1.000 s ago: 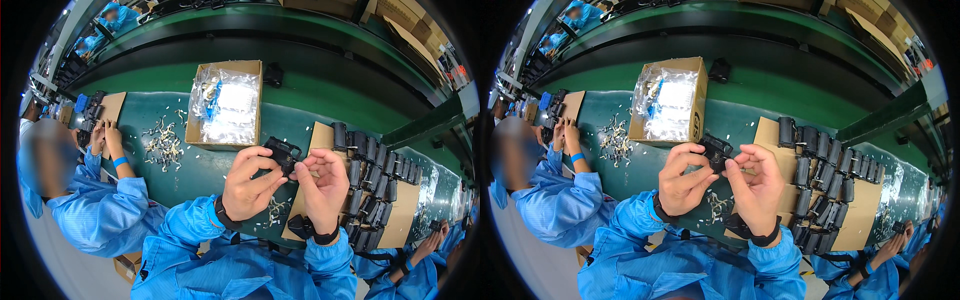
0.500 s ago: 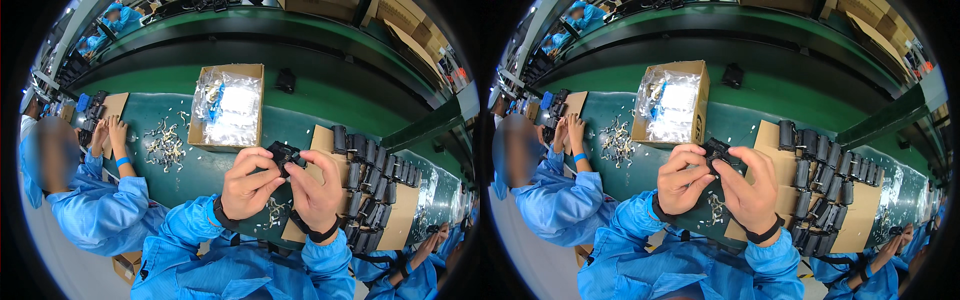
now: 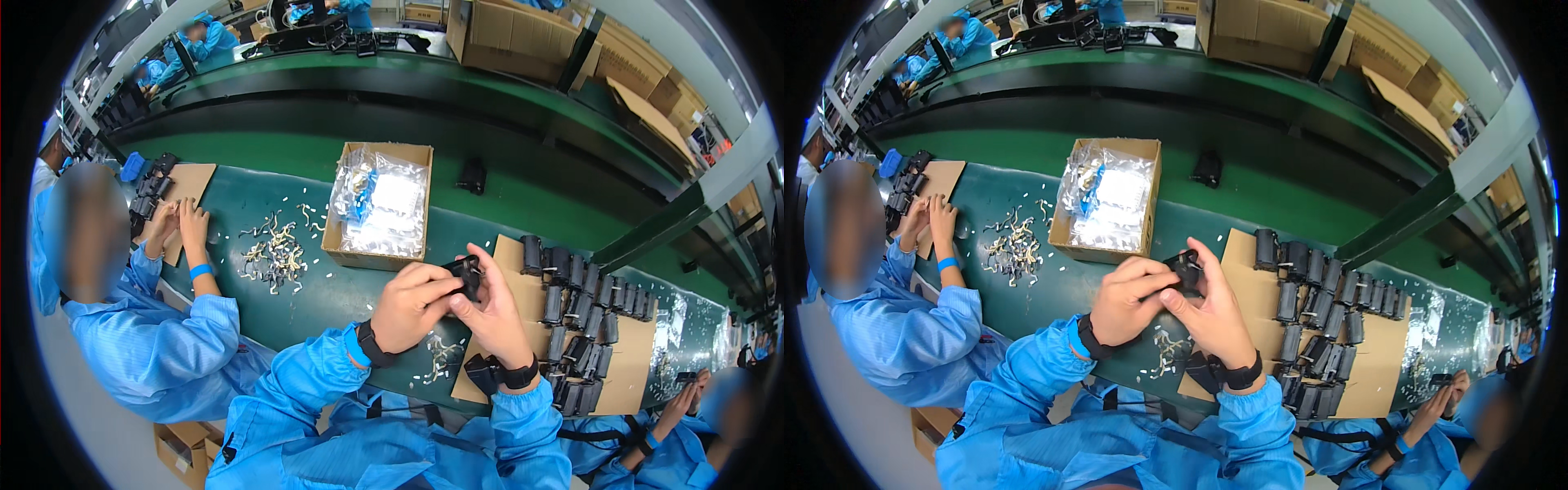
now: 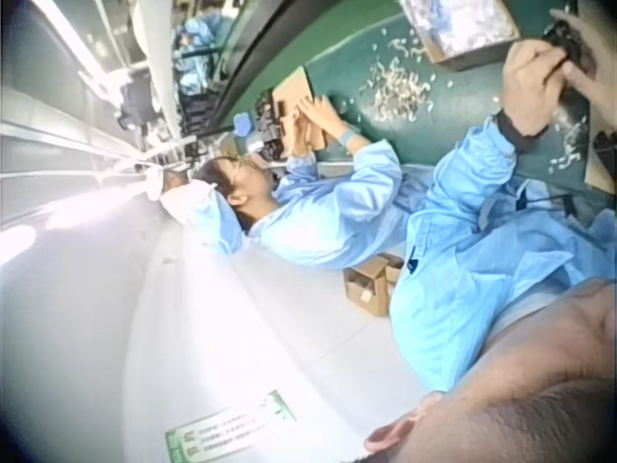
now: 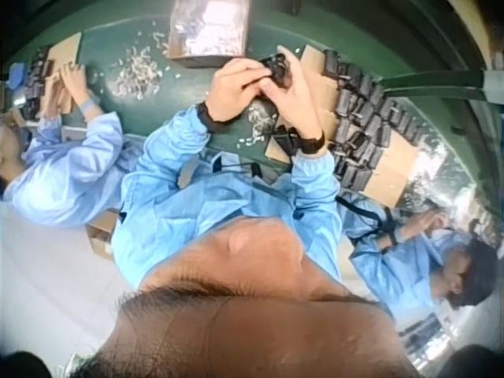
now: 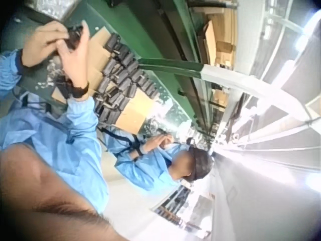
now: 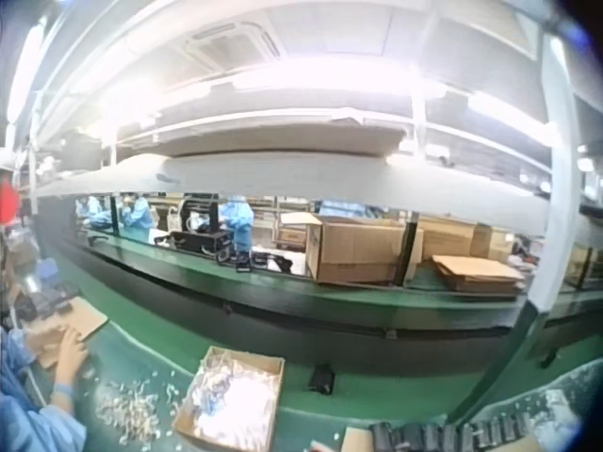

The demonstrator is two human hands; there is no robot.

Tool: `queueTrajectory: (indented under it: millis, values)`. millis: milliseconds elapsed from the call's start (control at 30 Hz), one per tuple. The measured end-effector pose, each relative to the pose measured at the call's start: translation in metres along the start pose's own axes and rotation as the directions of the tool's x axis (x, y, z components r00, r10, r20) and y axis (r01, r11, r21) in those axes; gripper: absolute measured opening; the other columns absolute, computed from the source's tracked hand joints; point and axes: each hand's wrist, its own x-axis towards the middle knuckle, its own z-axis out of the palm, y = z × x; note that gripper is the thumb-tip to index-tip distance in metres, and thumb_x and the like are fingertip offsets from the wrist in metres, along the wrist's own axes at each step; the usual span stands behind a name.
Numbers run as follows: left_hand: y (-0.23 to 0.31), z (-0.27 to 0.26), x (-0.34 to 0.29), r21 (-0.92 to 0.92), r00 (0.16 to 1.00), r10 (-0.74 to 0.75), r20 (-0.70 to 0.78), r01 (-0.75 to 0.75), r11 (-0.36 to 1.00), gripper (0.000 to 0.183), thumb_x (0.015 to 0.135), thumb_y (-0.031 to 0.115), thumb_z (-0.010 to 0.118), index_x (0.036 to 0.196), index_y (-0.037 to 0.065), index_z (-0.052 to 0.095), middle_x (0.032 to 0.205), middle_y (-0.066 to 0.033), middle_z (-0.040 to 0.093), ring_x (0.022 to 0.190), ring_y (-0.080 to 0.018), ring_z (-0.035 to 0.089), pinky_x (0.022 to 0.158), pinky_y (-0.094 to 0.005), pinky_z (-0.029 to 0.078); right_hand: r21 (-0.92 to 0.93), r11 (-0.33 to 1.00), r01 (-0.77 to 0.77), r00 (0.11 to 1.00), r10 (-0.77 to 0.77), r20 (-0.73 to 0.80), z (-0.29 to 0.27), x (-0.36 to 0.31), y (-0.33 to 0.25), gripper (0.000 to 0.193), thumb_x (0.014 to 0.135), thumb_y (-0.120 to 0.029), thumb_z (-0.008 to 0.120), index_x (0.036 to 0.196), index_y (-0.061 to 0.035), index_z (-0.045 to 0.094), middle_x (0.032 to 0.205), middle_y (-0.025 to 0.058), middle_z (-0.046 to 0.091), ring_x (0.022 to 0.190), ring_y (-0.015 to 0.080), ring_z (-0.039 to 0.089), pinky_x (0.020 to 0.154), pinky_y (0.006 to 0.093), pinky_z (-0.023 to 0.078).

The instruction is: The recorder is assembling small electronic components on a factory assembly line.

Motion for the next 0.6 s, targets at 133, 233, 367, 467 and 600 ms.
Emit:
queueTrajectory:
  millis: [133, 233, 367, 467, 600]
  values:
    - [0.009, 0.0, 0.005, -0.076, 0.993, 0.1, -0.06, -0.104, 0.992, 0.049, 0.08, 0.001, 0.081, 0.128, 0.0, 0.069, 0.12, -0.0169, 0.066, 0.105, -0.0295, 0.068, 0.087, -0.0374, 0.058, 0.049, 0.998, -0.024, 1.0, 0.024, -0.004, -0.002, 0.011, -0.017, 0.061, 0.096, -0.004, 0.076, 0.148, -0.0041, 0.046, 0.128, 0.0093, 0.063, 0.114, 0.0157, 0.063, 0.089, 0.0299, 0.058]
    - [0.015, -0.001, 0.003, -0.396, 0.971, -0.113, -0.213, 0.019, 0.918, 0.048, 0.082, -0.004, 0.08, 0.129, -0.001, 0.067, 0.117, -0.0169, 0.064, 0.1, -0.023, 0.069, 0.082, -0.0333, 0.06, -0.122, 0.991, 0.06, 0.96, -0.09, -0.264, -0.006, 0.034, -0.027, 0.05, 0.094, -0.005, 0.076, 0.138, -0.0026, 0.052, 0.112, 0.0078, 0.068, 0.095, 0.0134, 0.068, 0.078, 0.0287, 0.061]
    - [0.006, -0.005, 0.0, -0.312, 0.985, 0.001, -0.171, -0.055, 0.949, 0.031, 0.088, -0.005, 0.075, 0.118, -0.001, 0.07, 0.107, -0.0133, 0.065, 0.092, -0.018, 0.068, 0.07, -0.0277, 0.058, -0.079, 0.997, 0.024, 0.912, -0.054, -0.407, -0.011, 0.104, -0.021, 0.05, 0.092, -0.006, 0.074, 0.136, -0.0011, 0.052, 0.109, 0.0098, 0.066, 0.088, 0.0158, 0.069, 0.06, 0.0289, 0.062]
    - [0.005, 0.003, 0.002, -0.384, 0.999, 0.025, -0.025, -0.033, 0.923, 0.017, 0.091, -0.004, 0.072, 0.107, 0.0, 0.075, 0.099, -0.0093, 0.068, 0.079, -0.014, 0.067, 0.066, -0.0261, 0.055, -0.278, 0.95, -0.142, 0.911, 0.016, -0.412, -0.023, 0.164, 0.008, 0.039, 0.089, -0.006, 0.071, 0.127, -0.0029, 0.061, 0.107, 0.01, 0.066, 0.087, 0.02, 0.072, 0.062, 0.033, 0.065]
    - [-0.006, 0.004, 0.002, -0.379, 0.995, 0.005, 0.096, 0.032, 0.925, 0.013, 0.09, -0.001, 0.072, 0.102, 0.001, 0.076, 0.096, -0.0062, 0.07, 0.064, -0.01, 0.062, 0.058, -0.0244, 0.049, -0.752, 0.643, -0.142, 0.908, -0.218, -0.358, -0.015, 0.216, 0.026, 0.033, 0.086, -0.009, 0.07, 0.118, -0.001, 0.066, 0.105, 0.0206, 0.074, 0.094, 0.0327, 0.076, 0.071, 0.0431, 0.064]
